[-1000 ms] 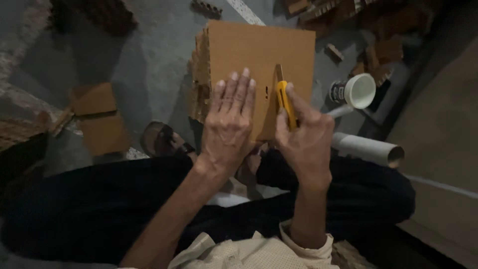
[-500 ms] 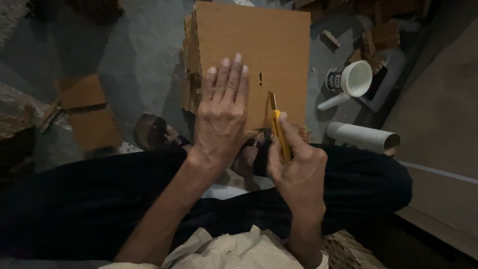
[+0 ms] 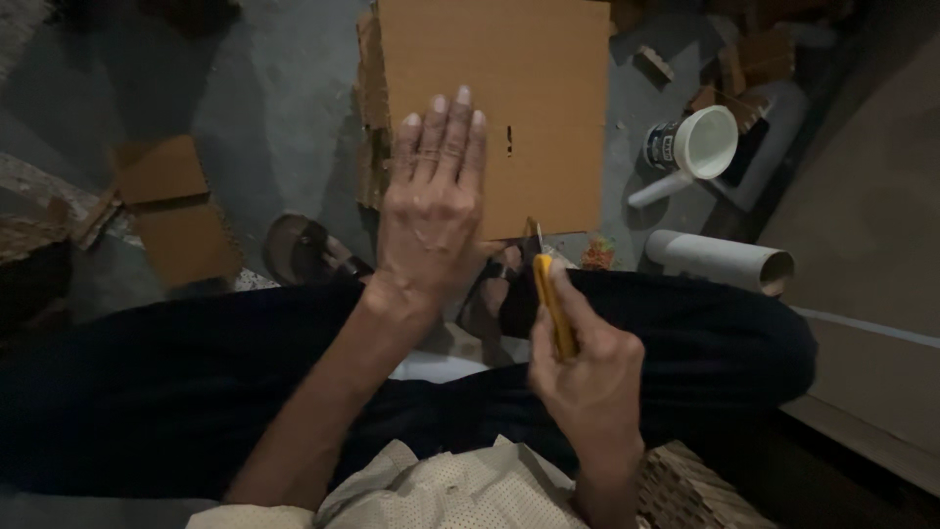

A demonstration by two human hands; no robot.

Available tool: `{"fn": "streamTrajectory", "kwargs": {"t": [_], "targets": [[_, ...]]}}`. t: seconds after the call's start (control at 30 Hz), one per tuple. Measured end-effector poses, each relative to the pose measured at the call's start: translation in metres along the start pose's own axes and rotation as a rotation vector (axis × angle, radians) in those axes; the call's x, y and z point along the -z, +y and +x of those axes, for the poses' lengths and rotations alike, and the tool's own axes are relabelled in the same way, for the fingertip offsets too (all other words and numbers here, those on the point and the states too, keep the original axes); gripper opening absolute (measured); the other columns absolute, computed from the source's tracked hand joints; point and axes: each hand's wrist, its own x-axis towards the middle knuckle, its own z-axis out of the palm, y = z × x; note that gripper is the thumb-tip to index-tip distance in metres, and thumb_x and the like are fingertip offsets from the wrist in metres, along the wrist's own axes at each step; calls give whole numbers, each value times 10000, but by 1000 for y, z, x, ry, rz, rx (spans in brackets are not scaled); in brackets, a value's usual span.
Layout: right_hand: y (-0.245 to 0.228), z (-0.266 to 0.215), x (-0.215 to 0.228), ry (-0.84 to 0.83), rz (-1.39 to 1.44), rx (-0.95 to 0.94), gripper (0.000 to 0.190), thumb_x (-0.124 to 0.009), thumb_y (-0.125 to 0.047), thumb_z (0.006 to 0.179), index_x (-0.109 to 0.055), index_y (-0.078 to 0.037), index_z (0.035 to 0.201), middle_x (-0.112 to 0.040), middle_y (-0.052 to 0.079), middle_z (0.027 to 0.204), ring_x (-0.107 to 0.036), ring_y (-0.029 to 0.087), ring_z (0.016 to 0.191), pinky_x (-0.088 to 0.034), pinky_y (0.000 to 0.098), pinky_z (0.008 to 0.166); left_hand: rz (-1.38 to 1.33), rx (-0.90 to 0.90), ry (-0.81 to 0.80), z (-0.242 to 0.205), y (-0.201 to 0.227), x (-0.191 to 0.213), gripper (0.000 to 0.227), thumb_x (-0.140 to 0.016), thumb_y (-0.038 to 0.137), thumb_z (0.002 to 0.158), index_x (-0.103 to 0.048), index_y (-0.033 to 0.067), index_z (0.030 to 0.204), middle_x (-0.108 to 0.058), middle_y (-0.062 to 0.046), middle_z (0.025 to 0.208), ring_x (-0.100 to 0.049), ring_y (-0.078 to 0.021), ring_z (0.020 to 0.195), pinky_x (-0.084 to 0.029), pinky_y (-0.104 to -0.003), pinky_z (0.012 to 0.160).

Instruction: The person sits on the floor and uses a yellow utility knife to cut a stack of cardboard sheets into smaller rectangular pieces. The cut pieces are separated and placed aside as the task continues.

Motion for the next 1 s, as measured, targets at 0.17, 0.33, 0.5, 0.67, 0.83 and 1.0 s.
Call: {"fn": "streamTrajectory", "kwargs": {"t": [0.17, 0.33, 0.5, 0.67, 0.83, 1.0], "targets": [[1, -10, 15, -121, -2, -124, 466, -681, -22, 849, -655, 18, 1312, -760, 195, 746, -757, 192, 520, -594, 291, 438, 136, -14, -9, -1, -2, -6, 749, -679, 350, 1002, -428, -110, 1537, -367, -280, 1630, -318, -384, 1544, -172, -508, 1295], [-5, -4, 35, 79, -6, -129, 516, -692, -26, 866, -637, -7, 1379, -770, 221, 905, -792, 231, 729, -652, 323, 629, 158, -20, -2, 0, -2, -3, 726, -676, 301, 971, -442, -99, 1530, -386, -271, 1629, -331, -384, 1540, -190, -501, 1294], [-6, 88, 6, 296, 87, 163, 466, -680, -18, 964, -608, 24, 1422, -738, 249, 1215, -769, 306, 1054, -636, 379, 892, 52, -6, -7, 4, 2, 11, 944, -726, 511, 862, -440, -136, 1488, -394, -296, 1586, -356, -408, 1497, -219, -508, 1261], [14, 162, -33, 252, 111, 206, 469, -679, -59, 927, -620, 14, 1387, -715, 274, 1208, -745, 356, 1054, -640, 402, 870, -7, 16, -23, 8, 5, 14, 1060, -734, 635, 815, -431, -147, 1463, -393, -311, 1561, -360, -420, 1477, -216, -525, 1248], [21, 170, -36, 217, 161, 272, 483, -653, -47, 916, -606, 23, 1392, -716, 276, 1230, -755, 366, 1089, -642, 412, 902, 296, -9, -78, 5, 4, 6, 1005, -731, 583, 774, -445, -48, 1502, -406, -222, 1599, -372, -329, 1499, -206, -461, 1259], [16, 176, -36, 162, 99, 186, 477, -650, -49, 904, -618, 23, 1374, -706, 285, 1205, -734, 377, 1070, -637, 406, 852, 65, 17, -52, 5, 3, 5, 1060, -756, 613, 801, -424, -117, 1494, -385, -287, 1589, -346, -392, 1504, -194, -504, 1264]]}}
